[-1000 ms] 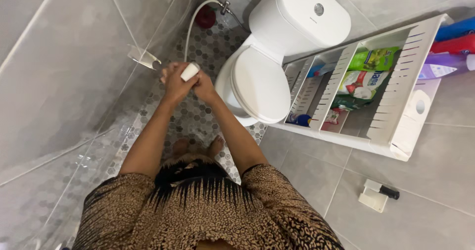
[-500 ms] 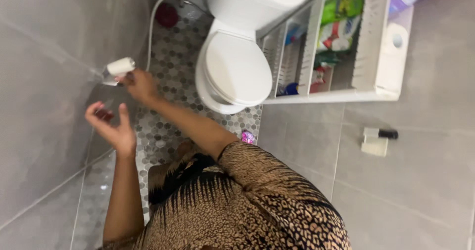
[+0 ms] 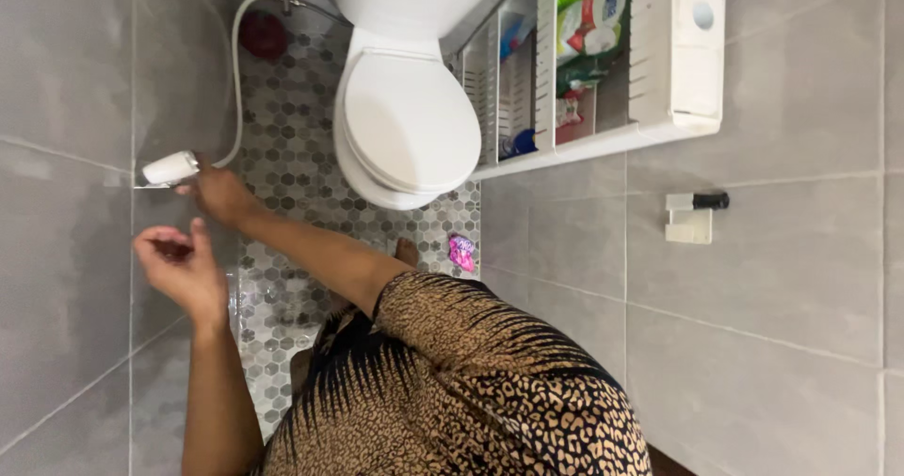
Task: The person wipes the exterior surfaces of a toilet, including the tank, lid, and seat, with a cloth and toilet paper.
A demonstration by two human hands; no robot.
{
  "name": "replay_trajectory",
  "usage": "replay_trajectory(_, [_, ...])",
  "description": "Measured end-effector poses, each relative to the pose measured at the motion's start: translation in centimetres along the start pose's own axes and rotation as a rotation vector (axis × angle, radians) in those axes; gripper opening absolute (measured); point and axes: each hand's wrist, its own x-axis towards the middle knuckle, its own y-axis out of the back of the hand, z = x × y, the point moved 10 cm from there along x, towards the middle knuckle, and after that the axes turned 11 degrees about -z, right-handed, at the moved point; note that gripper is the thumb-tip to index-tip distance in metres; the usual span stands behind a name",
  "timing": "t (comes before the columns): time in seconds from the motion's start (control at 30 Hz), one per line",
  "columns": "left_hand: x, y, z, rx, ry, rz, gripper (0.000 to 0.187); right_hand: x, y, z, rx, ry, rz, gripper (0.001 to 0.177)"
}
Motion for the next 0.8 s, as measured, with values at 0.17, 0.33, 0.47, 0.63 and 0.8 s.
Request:
replay_trajectory(0.17, [1.4, -3.7, -6.6, 0.262, 0.155, -0.244, 0.038, -5.3, 3.1, 0.4, -0.39, -0.022, -0.435, 0.099])
replay_trajectory(0.33, [-3.6, -9.0, -13.9, 0.654, 0.378, -0.714, 0.047, -20.5, 9.2, 10.1, -0.401, -0.337, -0.666, 0.077])
replay_trajectory(0.47, [-17.3, -10.1, -18.0, 0.804, 0.727, -1.252, 0.056, -37.1, 19.9, 8.0, -0.545, -0.09, 0.172, 0.095])
replay_trajectory(0.63, [-23.1, -11.1, -16.5, 0.57, 1.004, -1.446, 0.068, -51.0, 17.7, 17.6, 0.512, -1.092, 0.039, 0.087])
replay_trajectory(0.8, [-23.0, -18.2, -13.6, 0.237, 1.019, -1.634, 0.08, -52.0, 17.4, 16.3, 0.319, -0.98, -0.349, 0.062])
